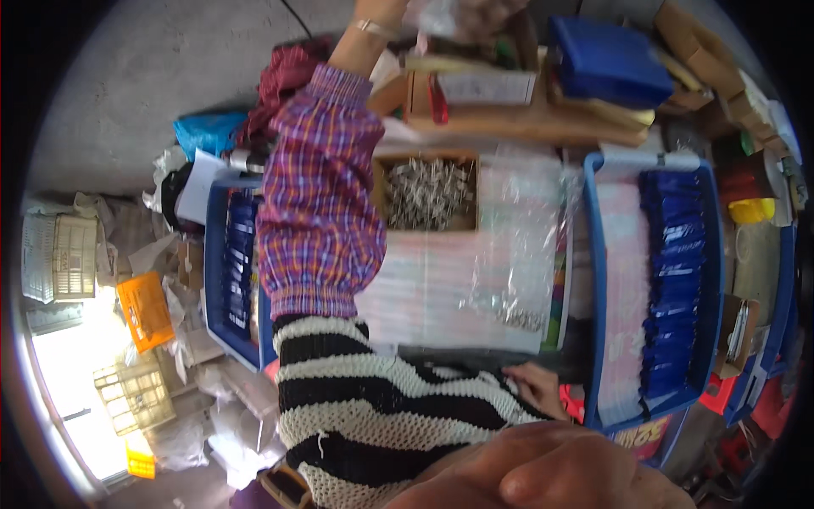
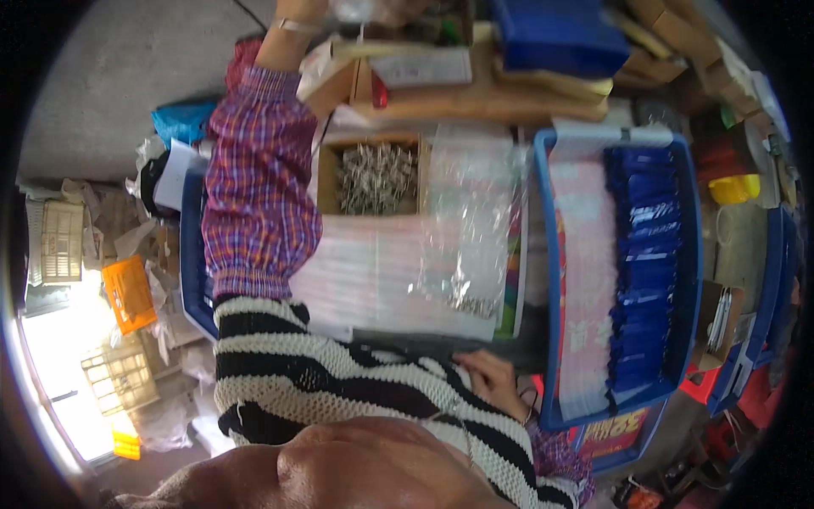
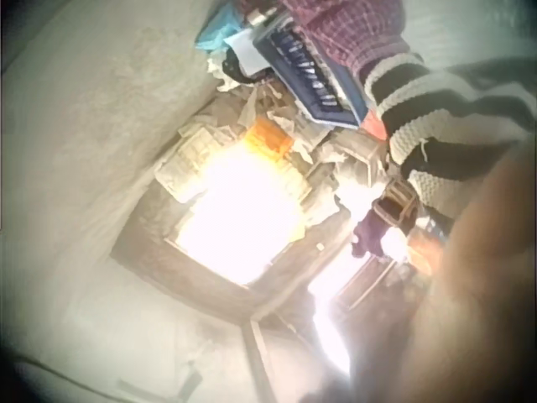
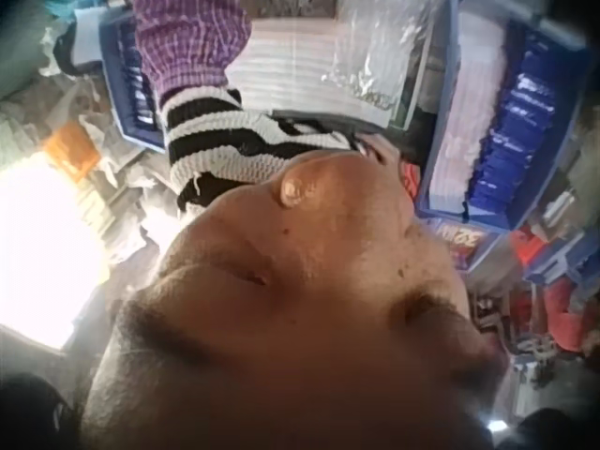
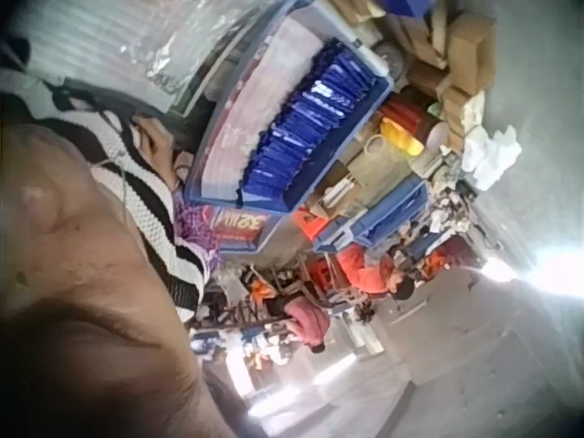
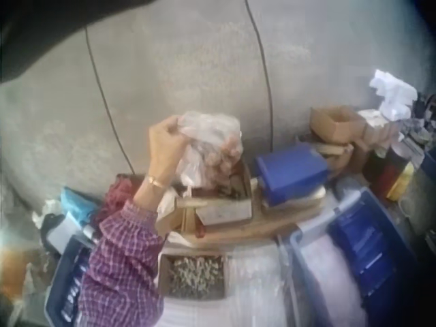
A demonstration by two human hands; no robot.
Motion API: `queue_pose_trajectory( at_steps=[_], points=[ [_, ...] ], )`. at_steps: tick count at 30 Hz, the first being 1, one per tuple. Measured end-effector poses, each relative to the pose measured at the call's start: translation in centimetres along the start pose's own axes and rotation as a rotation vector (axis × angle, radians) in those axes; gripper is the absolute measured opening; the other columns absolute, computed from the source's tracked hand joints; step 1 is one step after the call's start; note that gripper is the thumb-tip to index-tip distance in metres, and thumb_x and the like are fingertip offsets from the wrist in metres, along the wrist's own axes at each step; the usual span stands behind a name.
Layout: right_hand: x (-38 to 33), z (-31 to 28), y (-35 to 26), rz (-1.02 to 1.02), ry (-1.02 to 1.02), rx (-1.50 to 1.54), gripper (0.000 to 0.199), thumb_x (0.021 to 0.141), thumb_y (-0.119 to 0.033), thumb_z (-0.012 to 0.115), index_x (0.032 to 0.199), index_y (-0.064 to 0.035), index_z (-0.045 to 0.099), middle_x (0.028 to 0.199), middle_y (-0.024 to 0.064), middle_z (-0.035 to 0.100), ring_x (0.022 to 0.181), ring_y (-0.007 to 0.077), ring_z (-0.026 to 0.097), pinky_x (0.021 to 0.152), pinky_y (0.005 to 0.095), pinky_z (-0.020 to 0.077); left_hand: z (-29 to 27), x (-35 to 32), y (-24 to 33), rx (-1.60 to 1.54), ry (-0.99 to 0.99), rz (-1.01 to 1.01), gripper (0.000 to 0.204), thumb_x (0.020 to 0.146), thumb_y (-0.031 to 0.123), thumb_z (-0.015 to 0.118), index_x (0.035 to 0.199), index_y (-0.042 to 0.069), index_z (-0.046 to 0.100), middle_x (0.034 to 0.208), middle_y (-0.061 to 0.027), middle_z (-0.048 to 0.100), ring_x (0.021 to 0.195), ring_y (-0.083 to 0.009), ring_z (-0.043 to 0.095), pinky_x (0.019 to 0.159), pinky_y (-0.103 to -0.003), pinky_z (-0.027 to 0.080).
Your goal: Packaging circular components into plastic bags and organizing them in a tray at a manual workstation.
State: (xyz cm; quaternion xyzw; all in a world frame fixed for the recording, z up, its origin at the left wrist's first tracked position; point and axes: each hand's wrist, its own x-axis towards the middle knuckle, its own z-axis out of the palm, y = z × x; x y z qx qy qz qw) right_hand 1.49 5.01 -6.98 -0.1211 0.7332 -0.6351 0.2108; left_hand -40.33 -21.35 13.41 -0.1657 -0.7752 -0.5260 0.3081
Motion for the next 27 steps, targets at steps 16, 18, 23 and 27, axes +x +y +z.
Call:
queue_pose_trajectory(
  at_steps=[16, 18, 23, 27],
  points=[
    [-0.8, 0.0, -1.2, -0.066, -0.085, 0.030, 0.020, 0.080, 0.003, 0.055, 0.098, 0.0009, 0.064, 0.081, 0.0129, 0.065, 0.074, 0.0210, 0.063, 0.067, 0.0289, 0.0484, -7.8, -13.0, 12.3, 0.096, -0.497, -0.166, 0.025, 0.075, 0.013, 0.068, 0.098, 0.002, 0.066, 0.093, -0.0093, 0.066, 0.082, -0.0142, 0.062, 0.072, -0.026, 0.049],
    [-2.1, -0.9, -0.9, 0.007, -0.054, 0.008, 0.020, 0.080, 0.001, 0.056, 0.098, 0.0013, 0.064, 0.082, 0.0138, 0.065, 0.075, 0.0207, 0.064, 0.067, 0.0289, 0.0488, -9.7, -19.1, 11.0, -0.150, -0.926, -0.298, 0.015, 0.079, 0.010, 0.065, 0.093, 0.004, 0.066, 0.096, -0.0043, 0.064, 0.082, -0.0118, 0.061, 0.074, -0.025, 0.048],
    [-7.5, -2.6, -1.3, 0.314, -0.322, 0.079, 0.018, 0.082, -0.004, 0.059, 0.098, 0.0012, 0.064, 0.082, 0.0071, 0.067, 0.074, 0.0139, 0.062, 0.068, 0.0265, 0.0491, -12.5, -37.0, 11.4, -0.559, -1.598, -0.796, 0.037, 0.079, 0.026, 0.068, 0.105, 0.001, 0.060, 0.083, -0.0071, 0.067, 0.077, -0.0155, 0.064, 0.071, -0.029, 0.050],
    [-11.3, -4.0, -1.6, 0.552, -0.575, 0.278, 0.025, 0.084, -0.006, 0.062, 0.108, 0.0010, 0.061, 0.087, 0.0045, 0.065, 0.081, 0.0113, 0.061, 0.073, 0.0244, 0.0501, -16.4, -47.2, 11.5, -0.697, -1.578, -1.237, 0.047, 0.076, 0.002, 0.064, 0.120, 0.000, 0.051, 0.113, -0.0089, 0.059, 0.104, -0.0159, 0.056, 0.089, -0.028, 0.045]
  ],
)
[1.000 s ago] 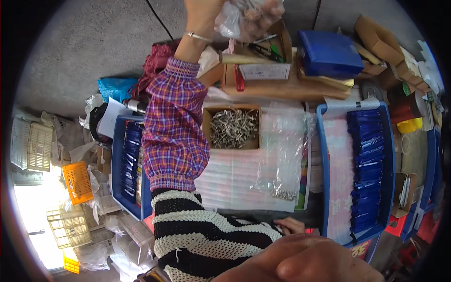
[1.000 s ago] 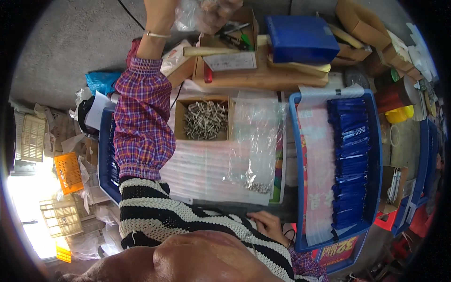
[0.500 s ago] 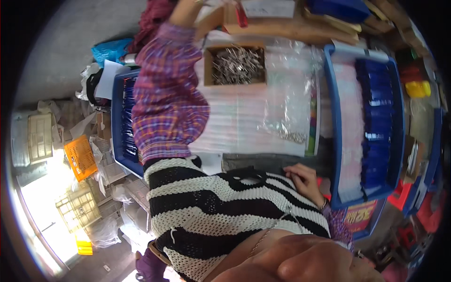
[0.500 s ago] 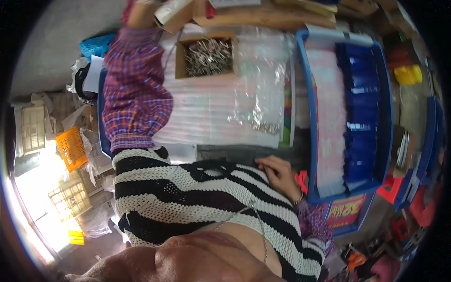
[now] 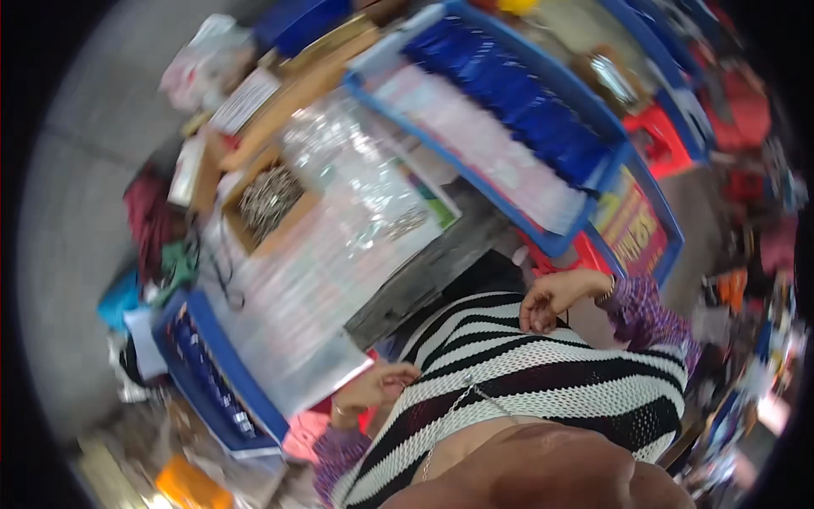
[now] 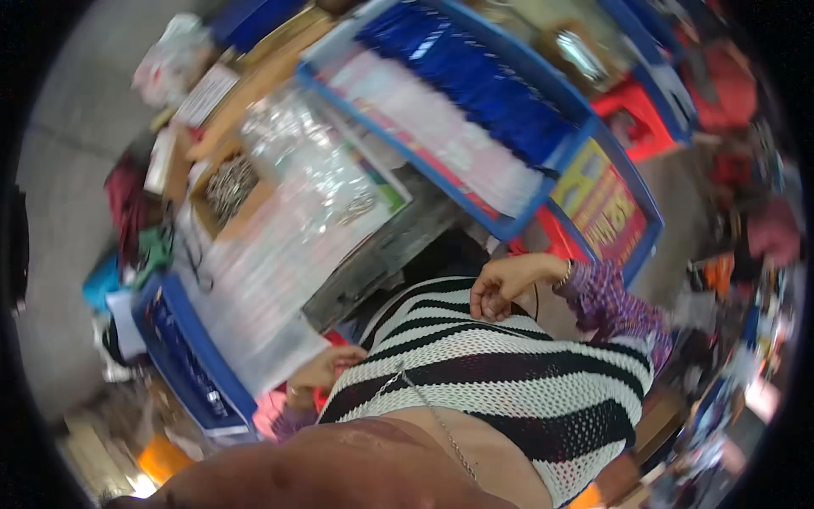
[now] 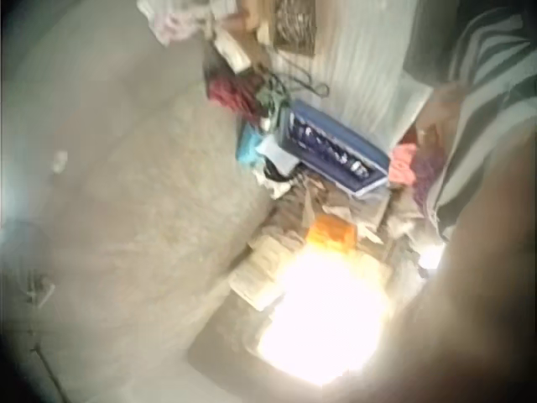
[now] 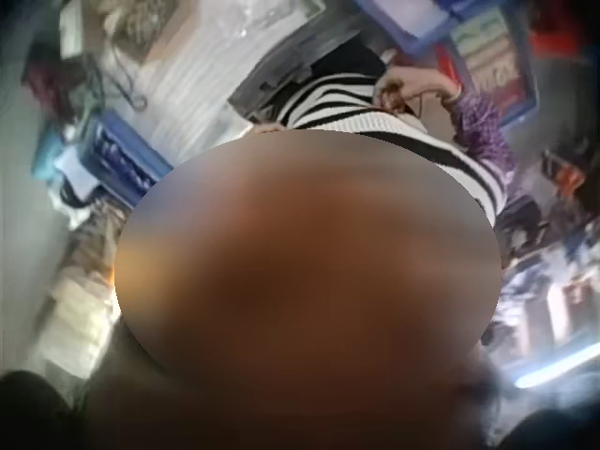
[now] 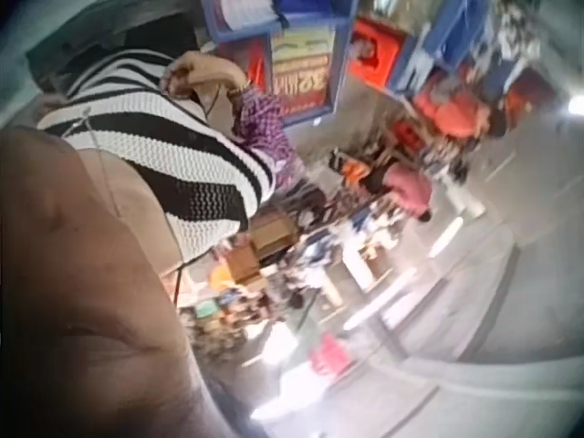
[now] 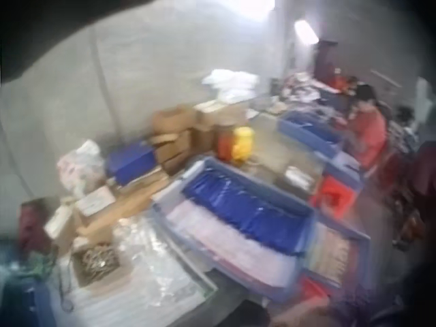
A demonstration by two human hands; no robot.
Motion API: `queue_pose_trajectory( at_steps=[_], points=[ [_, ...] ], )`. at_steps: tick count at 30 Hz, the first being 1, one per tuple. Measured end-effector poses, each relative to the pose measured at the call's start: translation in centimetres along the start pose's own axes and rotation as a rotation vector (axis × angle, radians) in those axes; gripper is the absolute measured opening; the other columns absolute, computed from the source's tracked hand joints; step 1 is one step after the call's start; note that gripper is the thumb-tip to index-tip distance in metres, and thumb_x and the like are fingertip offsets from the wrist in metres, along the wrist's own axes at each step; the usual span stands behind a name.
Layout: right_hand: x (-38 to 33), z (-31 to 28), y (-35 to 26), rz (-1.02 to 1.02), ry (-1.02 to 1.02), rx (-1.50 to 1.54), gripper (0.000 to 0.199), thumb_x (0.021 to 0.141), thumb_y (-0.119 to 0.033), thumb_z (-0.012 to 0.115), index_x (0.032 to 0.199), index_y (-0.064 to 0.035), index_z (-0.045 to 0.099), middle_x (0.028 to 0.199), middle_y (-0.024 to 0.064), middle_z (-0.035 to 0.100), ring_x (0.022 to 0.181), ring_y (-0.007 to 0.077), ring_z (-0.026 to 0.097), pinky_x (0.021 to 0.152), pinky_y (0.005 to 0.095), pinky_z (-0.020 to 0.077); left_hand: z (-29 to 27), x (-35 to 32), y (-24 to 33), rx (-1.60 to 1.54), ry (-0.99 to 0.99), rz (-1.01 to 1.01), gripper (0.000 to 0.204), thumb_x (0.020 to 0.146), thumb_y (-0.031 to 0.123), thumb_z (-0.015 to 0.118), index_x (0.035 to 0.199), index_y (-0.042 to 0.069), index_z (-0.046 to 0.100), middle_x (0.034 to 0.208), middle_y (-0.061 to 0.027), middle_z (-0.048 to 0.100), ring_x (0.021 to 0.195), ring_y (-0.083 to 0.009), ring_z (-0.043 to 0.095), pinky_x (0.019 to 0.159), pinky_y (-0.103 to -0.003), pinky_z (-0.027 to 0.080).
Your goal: Packaging circular components into plastic bags and organizing them in a tray at a manual workstation.
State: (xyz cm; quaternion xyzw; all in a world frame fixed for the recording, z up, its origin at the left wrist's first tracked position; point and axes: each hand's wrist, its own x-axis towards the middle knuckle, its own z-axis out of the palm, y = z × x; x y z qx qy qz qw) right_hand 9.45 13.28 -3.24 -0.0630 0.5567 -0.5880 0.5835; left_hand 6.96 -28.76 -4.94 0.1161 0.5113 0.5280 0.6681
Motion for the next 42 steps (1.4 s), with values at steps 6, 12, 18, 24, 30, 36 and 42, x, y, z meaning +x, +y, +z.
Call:
queue_pose_trajectory(
  at_steps=[6, 12, 18, 24, 30, 36, 42],
  points=[
    [-2.3, 2.9, 2.7, 0.057, -0.254, 0.268, 0.059, 0.072, 0.009, 0.069, 0.124, 0.0003, 0.043, 0.094, 0.0056, 0.059, 0.082, 0.0118, 0.060, 0.072, 0.0253, 0.0500, 1.0, -1.2, -0.6, -0.353, -0.078, -0.006, 0.062, 0.072, -0.011, 0.061, 0.130, -0.005, 0.039, 0.126, -0.0150, 0.050, 0.117, -0.0170, 0.049, 0.095, -0.026, 0.043],
    [-2.4, 4.5, 3.2, 0.000, -0.234, 0.275, 0.051, 0.070, 0.009, 0.068, 0.114, -0.0005, 0.044, 0.084, 0.0005, 0.054, 0.075, 0.0070, 0.052, 0.065, 0.0222, 0.0437, 2.6, -0.9, 1.1, -0.400, -0.157, 0.099, 0.059, 0.076, -0.007, 0.066, 0.128, -0.004, 0.039, 0.122, -0.0137, 0.052, 0.107, -0.0132, 0.053, 0.089, -0.022, 0.045],
    [-2.3, 4.6, 0.7, -0.019, 0.000, 0.010, 0.039, 0.066, 0.011, 0.055, 0.102, -0.0028, 0.047, 0.079, -0.0041, 0.048, 0.078, 0.0035, 0.047, 0.067, 0.0196, 0.0387, 3.6, -0.3, -0.5, -0.146, 0.212, 0.181, 0.044, 0.071, -0.006, 0.056, 0.113, 0.000, 0.049, 0.096, 0.0011, 0.053, 0.082, -0.0046, 0.050, 0.068, -0.016, 0.041],
    [-0.3, 4.9, 3.9, -0.075, -0.053, 0.186, 0.028, 0.079, 0.003, 0.059, 0.105, -0.0018, 0.048, 0.094, -0.0039, 0.051, 0.091, 0.0043, 0.045, 0.076, 0.0193, 0.0383, 2.6, 2.3, -4.1, -0.008, 0.053, 0.179, 0.037, 0.069, -0.010, 0.045, 0.104, 0.001, 0.048, 0.088, 0.0028, 0.046, 0.078, -0.0021, 0.039, 0.063, -0.016, 0.032],
    [0.9, 2.5, 0.7, 0.016, -0.106, -0.035, 0.036, 0.076, 0.004, 0.063, 0.110, -0.0022, 0.053, 0.093, 0.0008, 0.058, 0.089, 0.0077, 0.055, 0.073, 0.0229, 0.0448, 2.2, 1.2, -1.9, -0.015, 0.000, 0.112, 0.040, 0.066, -0.009, 0.056, 0.104, 0.002, 0.050, 0.078, 0.0042, 0.046, 0.070, -0.0037, 0.039, 0.057, -0.018, 0.032],
    [5.9, 2.0, -4.2, -0.362, 0.385, -0.053, 0.034, 0.078, 0.004, 0.060, 0.111, -0.0017, 0.054, 0.098, 0.0027, 0.058, 0.089, 0.0077, 0.054, 0.076, 0.0219, 0.0450, 0.4, 0.8, -0.1, 0.074, 0.133, 0.221, 0.036, 0.073, -0.003, 0.063, 0.109, 0.002, 0.057, 0.089, -0.0046, 0.063, 0.084, -0.0114, 0.059, 0.076, -0.024, 0.049],
    [9.7, -0.6, -7.9, -0.638, 0.775, -0.208, 0.029, 0.078, 0.005, 0.057, 0.107, -0.0018, 0.059, 0.092, 0.0005, 0.054, 0.081, 0.0067, 0.050, 0.072, 0.0192, 0.0410, -0.6, 0.4, 2.1, 0.019, 0.446, 0.494, 0.026, 0.080, 0.002, 0.065, 0.105, 0.003, 0.059, 0.093, -0.0050, 0.063, 0.087, -0.0128, 0.061, 0.079, -0.027, 0.049]
  ],
)
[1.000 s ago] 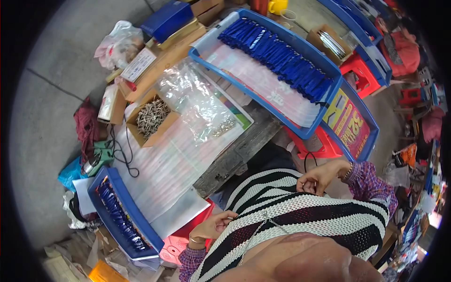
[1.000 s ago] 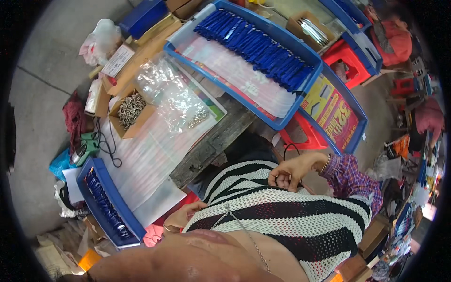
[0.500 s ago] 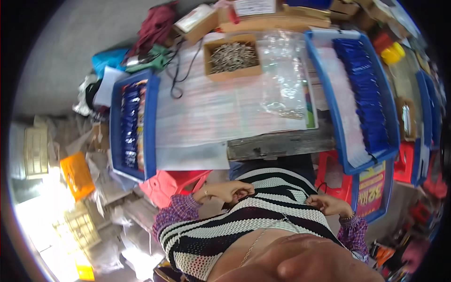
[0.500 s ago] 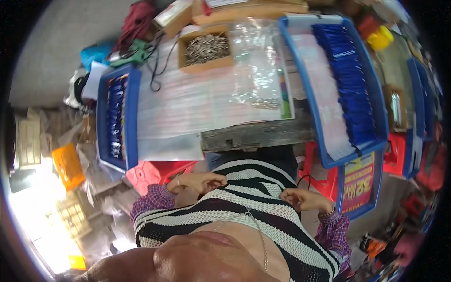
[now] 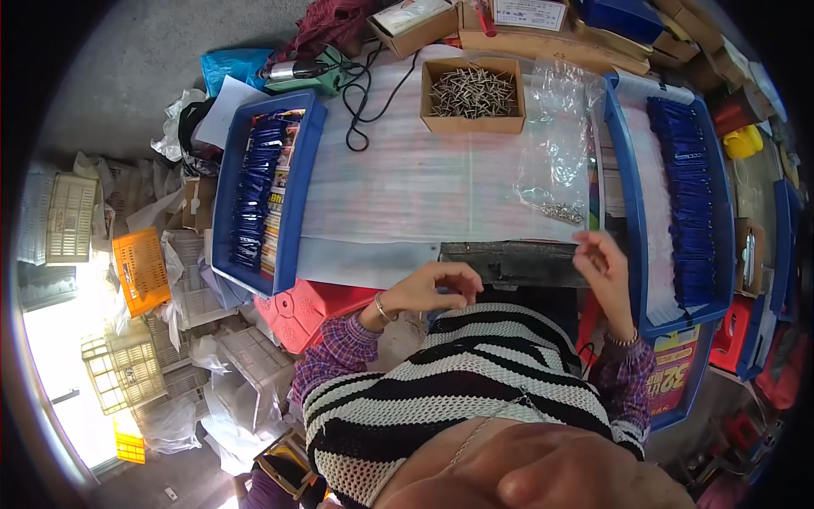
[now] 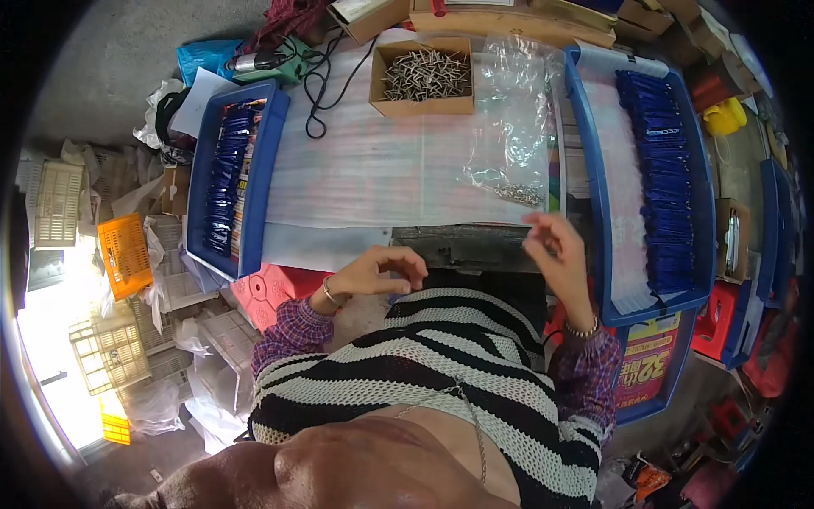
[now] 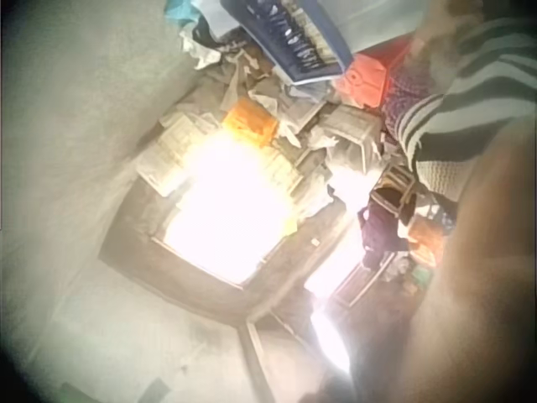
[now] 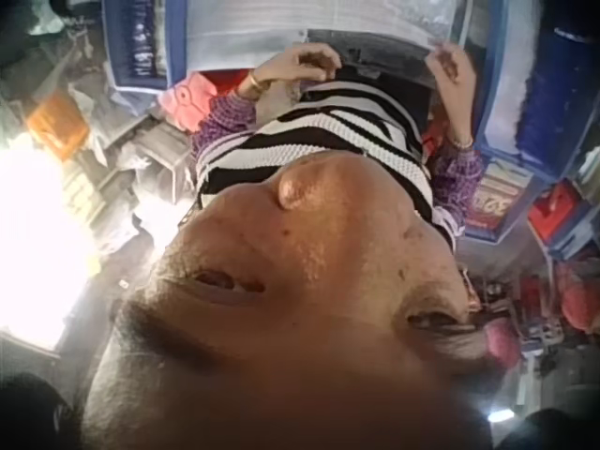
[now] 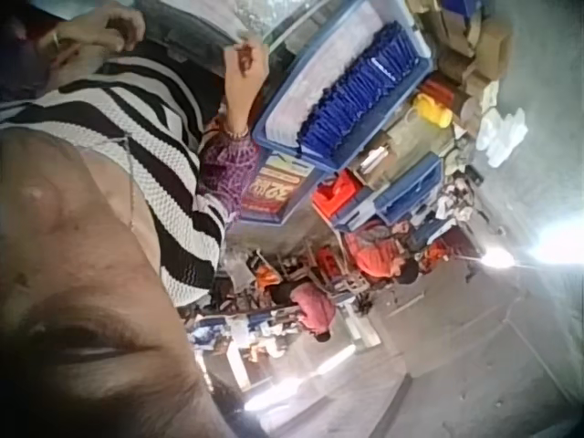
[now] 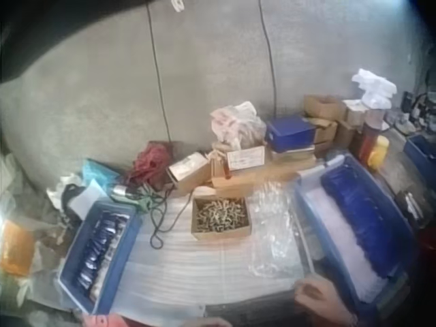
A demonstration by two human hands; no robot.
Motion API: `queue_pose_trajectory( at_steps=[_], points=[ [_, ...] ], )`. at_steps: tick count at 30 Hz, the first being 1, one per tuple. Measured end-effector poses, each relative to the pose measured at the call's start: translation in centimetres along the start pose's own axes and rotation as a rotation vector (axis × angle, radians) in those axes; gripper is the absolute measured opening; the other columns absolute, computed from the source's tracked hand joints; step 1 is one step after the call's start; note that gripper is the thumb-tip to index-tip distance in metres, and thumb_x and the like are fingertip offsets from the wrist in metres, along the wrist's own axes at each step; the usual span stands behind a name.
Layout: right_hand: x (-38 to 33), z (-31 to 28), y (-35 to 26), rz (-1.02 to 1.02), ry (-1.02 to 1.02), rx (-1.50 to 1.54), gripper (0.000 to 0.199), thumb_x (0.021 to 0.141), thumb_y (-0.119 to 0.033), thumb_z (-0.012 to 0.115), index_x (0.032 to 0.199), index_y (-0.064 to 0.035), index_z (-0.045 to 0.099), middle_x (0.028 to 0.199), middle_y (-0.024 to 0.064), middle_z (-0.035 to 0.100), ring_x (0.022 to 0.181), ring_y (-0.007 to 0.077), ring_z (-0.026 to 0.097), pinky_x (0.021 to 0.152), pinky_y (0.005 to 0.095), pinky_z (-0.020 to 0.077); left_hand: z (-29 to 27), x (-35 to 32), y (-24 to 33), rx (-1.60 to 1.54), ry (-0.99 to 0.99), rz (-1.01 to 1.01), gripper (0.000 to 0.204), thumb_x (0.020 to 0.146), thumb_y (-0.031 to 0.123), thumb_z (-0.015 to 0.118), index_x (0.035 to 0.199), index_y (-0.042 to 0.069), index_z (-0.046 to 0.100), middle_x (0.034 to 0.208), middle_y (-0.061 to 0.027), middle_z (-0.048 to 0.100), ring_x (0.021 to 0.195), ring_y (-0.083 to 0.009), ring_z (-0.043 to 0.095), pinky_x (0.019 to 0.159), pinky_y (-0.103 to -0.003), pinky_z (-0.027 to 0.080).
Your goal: Packaging circular components into plastic bags and organizing them in a tray at a manual workstation.
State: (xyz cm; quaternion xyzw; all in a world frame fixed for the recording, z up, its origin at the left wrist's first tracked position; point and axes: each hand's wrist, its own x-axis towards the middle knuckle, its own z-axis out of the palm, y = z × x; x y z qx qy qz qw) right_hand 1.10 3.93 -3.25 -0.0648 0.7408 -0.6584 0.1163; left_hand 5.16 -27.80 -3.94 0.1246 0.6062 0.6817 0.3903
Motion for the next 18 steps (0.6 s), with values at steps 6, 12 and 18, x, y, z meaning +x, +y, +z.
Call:
queue_pose_trajectory(
  at_steps=[6, 12, 18],
  points=[
    [4.9, -0.6, 1.3, -0.048, 0.161, -0.124, 0.017, 0.085, -0.002, 0.055, 0.101, -0.0003, 0.061, 0.079, -0.0058, 0.043, 0.072, 0.0037, 0.039, 0.066, 0.0175, 0.0316, -0.1, 1.6, 0.5, 0.060, 0.098, 0.084, 0.023, 0.081, 0.001, 0.063, 0.104, 0.002, 0.060, 0.091, -0.0039, 0.063, 0.084, -0.0116, 0.061, 0.078, -0.026, 0.049],
    [8.1, -1.1, 5.0, -0.095, 0.328, -0.095, 0.027, 0.089, -0.006, 0.056, 0.115, 0.0006, 0.056, 0.113, 0.0030, 0.058, 0.101, 0.0109, 0.052, 0.090, 0.0228, 0.0375, -0.3, 2.7, -0.4, 0.040, 0.152, 0.092, 0.019, 0.081, 0.001, 0.062, 0.100, 0.000, 0.061, 0.090, -0.0045, 0.064, 0.085, -0.0101, 0.060, 0.078, -0.024, 0.048],
    [10.9, -1.3, 6.9, -0.066, 0.317, -0.012, 0.054, 0.084, 0.000, 0.059, 0.135, -0.0010, 0.040, 0.134, 0.0106, 0.045, 0.117, 0.0192, 0.046, 0.096, 0.0279, 0.0374, 0.1, 2.5, -1.6, 0.187, 0.301, 0.139, 0.018, 0.079, 0.004, 0.064, 0.097, 0.003, 0.063, 0.084, -0.0022, 0.066, 0.079, -0.0088, 0.061, 0.074, -0.023, 0.049]
  ],
)
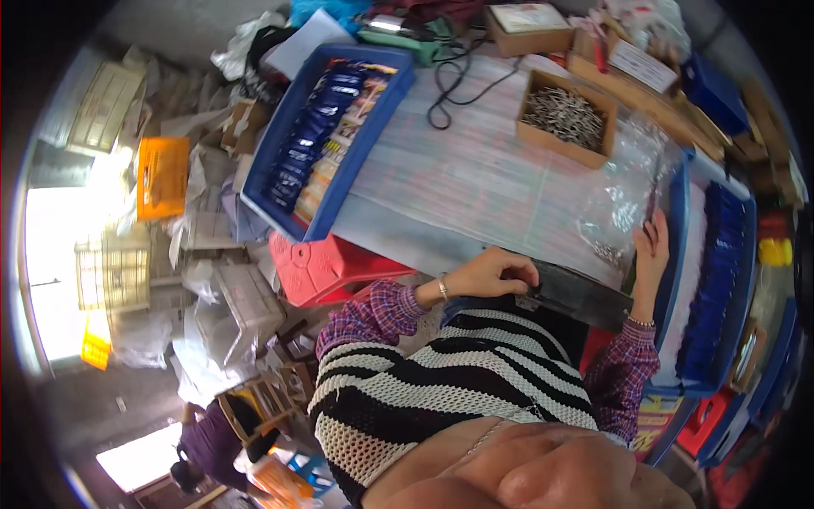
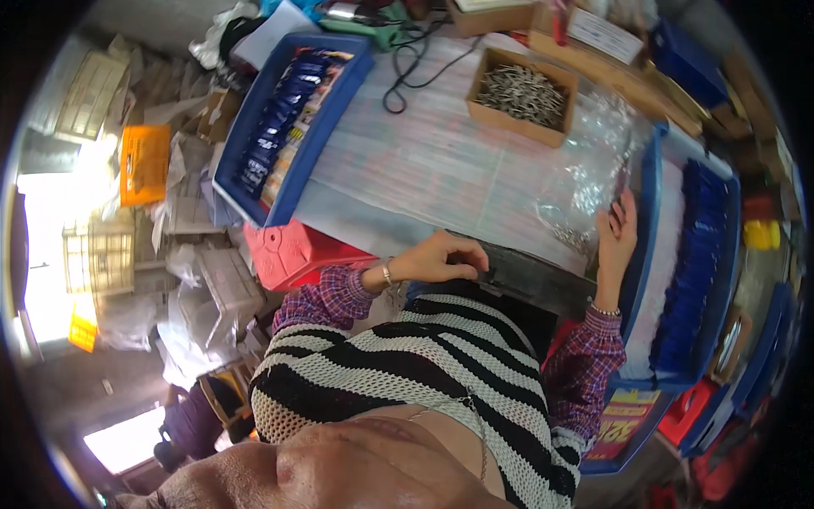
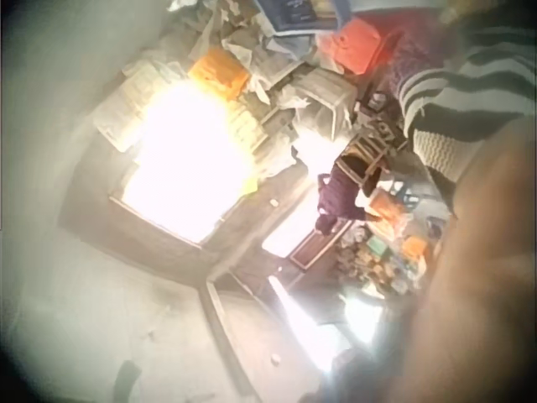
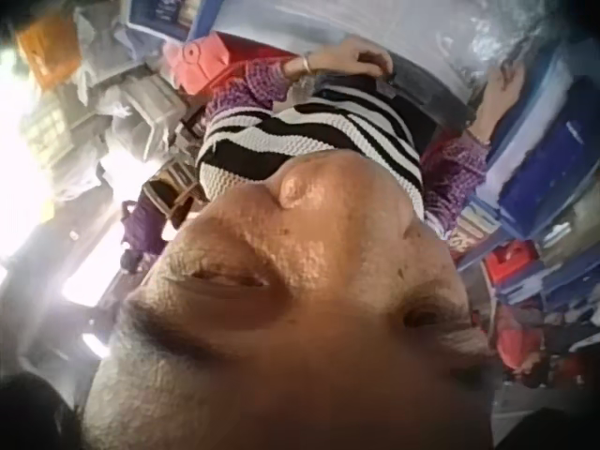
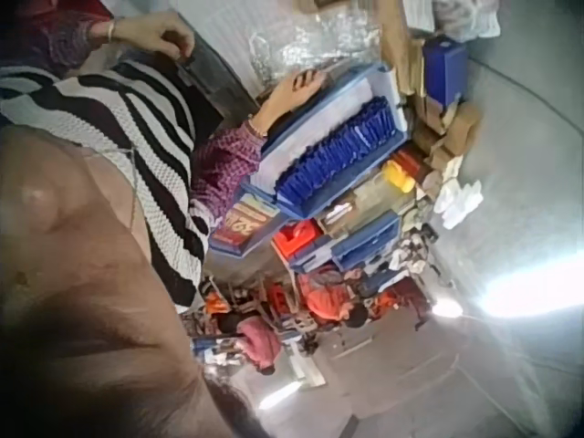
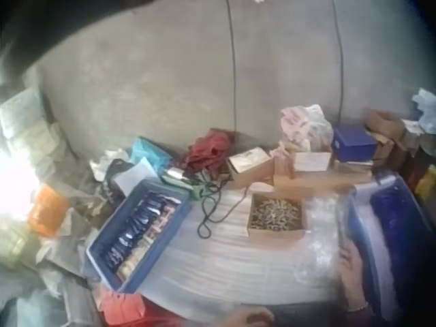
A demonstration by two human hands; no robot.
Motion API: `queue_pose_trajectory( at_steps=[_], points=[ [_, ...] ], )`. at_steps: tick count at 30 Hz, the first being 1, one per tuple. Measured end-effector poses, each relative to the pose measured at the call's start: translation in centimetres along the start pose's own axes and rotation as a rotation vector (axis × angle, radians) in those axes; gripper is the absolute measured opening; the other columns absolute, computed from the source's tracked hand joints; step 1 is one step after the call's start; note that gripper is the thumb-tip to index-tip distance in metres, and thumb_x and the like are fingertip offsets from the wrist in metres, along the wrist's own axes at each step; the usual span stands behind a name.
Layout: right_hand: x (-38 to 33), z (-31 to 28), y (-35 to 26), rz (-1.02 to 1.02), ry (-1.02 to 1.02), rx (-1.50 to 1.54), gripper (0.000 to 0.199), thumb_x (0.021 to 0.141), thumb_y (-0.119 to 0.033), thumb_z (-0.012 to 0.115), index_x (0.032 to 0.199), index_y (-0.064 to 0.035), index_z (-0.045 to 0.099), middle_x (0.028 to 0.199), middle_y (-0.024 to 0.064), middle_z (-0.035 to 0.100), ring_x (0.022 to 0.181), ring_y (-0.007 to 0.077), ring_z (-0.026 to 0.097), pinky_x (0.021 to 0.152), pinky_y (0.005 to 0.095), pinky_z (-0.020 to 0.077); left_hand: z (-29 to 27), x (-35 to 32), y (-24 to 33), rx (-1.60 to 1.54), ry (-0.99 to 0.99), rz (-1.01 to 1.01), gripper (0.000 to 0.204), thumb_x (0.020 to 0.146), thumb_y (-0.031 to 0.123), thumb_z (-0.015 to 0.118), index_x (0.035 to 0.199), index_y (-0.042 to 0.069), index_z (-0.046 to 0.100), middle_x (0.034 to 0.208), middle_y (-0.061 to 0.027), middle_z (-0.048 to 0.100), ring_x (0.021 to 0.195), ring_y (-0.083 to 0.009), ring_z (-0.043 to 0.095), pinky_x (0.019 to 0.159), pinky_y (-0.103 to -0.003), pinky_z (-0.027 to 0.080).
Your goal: Packaging circular components into plastic bags and organizing them in a tray at a manual workstation.
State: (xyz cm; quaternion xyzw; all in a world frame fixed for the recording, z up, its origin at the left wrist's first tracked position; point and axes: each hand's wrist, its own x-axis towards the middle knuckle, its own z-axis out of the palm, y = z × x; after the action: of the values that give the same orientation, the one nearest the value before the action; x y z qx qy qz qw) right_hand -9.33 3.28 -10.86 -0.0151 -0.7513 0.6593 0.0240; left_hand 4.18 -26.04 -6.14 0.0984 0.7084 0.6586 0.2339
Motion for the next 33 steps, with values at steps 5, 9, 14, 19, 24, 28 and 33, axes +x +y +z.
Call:
queue_pose_trajectory(
  at_steps=[5, 9, 14, 19, 24, 28, 33],
  points=[
    [1.1, -0.5, 0.6, -0.013, 0.030, -0.036, 0.060, 0.082, -0.001, 0.062, 0.136, -0.0025, 0.037, 0.135, 0.0136, 0.043, 0.113, 0.0203, 0.046, 0.094, 0.0282, 0.0390, 0.6, 0.1, 0.0, 0.045, 0.096, 0.057, 0.016, 0.077, 0.003, 0.063, 0.094, 0.004, 0.062, 0.080, -0.0022, 0.065, 0.074, -0.0088, 0.061, 0.067, -0.023, 0.050],
    [1.5, -0.4, 0.2, 0.052, 0.035, 0.062, 0.060, 0.082, -0.002, 0.062, 0.136, -0.0026, 0.037, 0.134, 0.0126, 0.045, 0.107, 0.0173, 0.047, 0.095, 0.0278, 0.0373, 0.8, 0.0, -0.9, 0.070, 0.139, 0.166, 0.014, 0.075, -0.001, 0.059, 0.088, 0.003, 0.061, 0.076, -0.0021, 0.063, 0.067, -0.0093, 0.059, 0.058, -0.024, 0.046],
    [1.7, -0.5, -0.1, 0.042, 0.037, 0.203, 0.051, 0.085, -0.006, 0.060, 0.133, -0.0021, 0.041, 0.120, 0.0091, 0.054, 0.094, 0.0131, 0.050, 0.087, 0.0259, 0.0379, 0.8, -0.2, -0.8, 0.063, 0.164, 0.269, 0.013, 0.072, -0.004, 0.057, 0.083, 0.002, 0.061, 0.074, -0.0023, 0.061, 0.061, -0.0108, 0.056, 0.054, -0.025, 0.043],
    [1.2, -0.6, -1.5, 0.077, 0.065, 0.188, 0.040, 0.086, -0.003, 0.056, 0.125, 0.0019, 0.048, 0.104, 0.0048, 0.055, 0.091, 0.0113, 0.050, 0.082, 0.0241, 0.0397, 0.8, -0.3, -0.8, 0.041, 0.170, 0.312, 0.013, 0.071, 0.001, 0.057, 0.082, 0.003, 0.063, 0.070, -0.0017, 0.062, 0.060, -0.0097, 0.056, 0.055, -0.024, 0.044],
    [0.9, -0.5, -2.7, 0.100, 0.035, 0.188, 0.022, 0.090, -0.007, 0.056, 0.108, 0.0031, 0.059, 0.099, 0.0043, 0.059, 0.090, 0.0128, 0.055, 0.084, 0.0248, 0.0436, 0.7, -0.5, -0.9, 0.032, 0.139, 0.299, 0.012, 0.073, 0.003, 0.060, 0.083, 0.003, 0.064, 0.070, -0.0026, 0.064, 0.061, -0.0092, 0.058, 0.057, -0.024, 0.045],
    [-0.3, -0.2, -4.7, 0.048, 0.037, 0.267, 0.019, 0.089, -0.007, 0.057, 0.106, 0.0006, 0.059, 0.098, 0.0036, 0.059, 0.085, 0.0116, 0.056, 0.084, 0.0318, 0.0486, 0.6, -0.5, -0.7, -0.041, 0.148, 0.280, 0.011, 0.072, 0.003, 0.061, 0.082, 0.002, 0.065, 0.070, -0.0031, 0.065, 0.062, -0.0095, 0.059, 0.058, -0.024, 0.046],
    [-1.5, -1.4, -5.9, -0.054, -0.133, 0.397, 0.013, 0.089, -0.008, 0.057, 0.100, 0.0000, 0.058, 0.098, 0.0051, 0.059, 0.087, 0.0141, 0.058, 0.088, 0.0390, 0.0491, 0.4, -0.5, -0.7, -0.046, 0.082, 0.267, 0.006, 0.074, 0.001, 0.062, 0.079, 0.000, 0.064, 0.071, -0.0040, 0.065, 0.066, -0.0096, 0.060, 0.060, -0.023, 0.046]
  ],
)
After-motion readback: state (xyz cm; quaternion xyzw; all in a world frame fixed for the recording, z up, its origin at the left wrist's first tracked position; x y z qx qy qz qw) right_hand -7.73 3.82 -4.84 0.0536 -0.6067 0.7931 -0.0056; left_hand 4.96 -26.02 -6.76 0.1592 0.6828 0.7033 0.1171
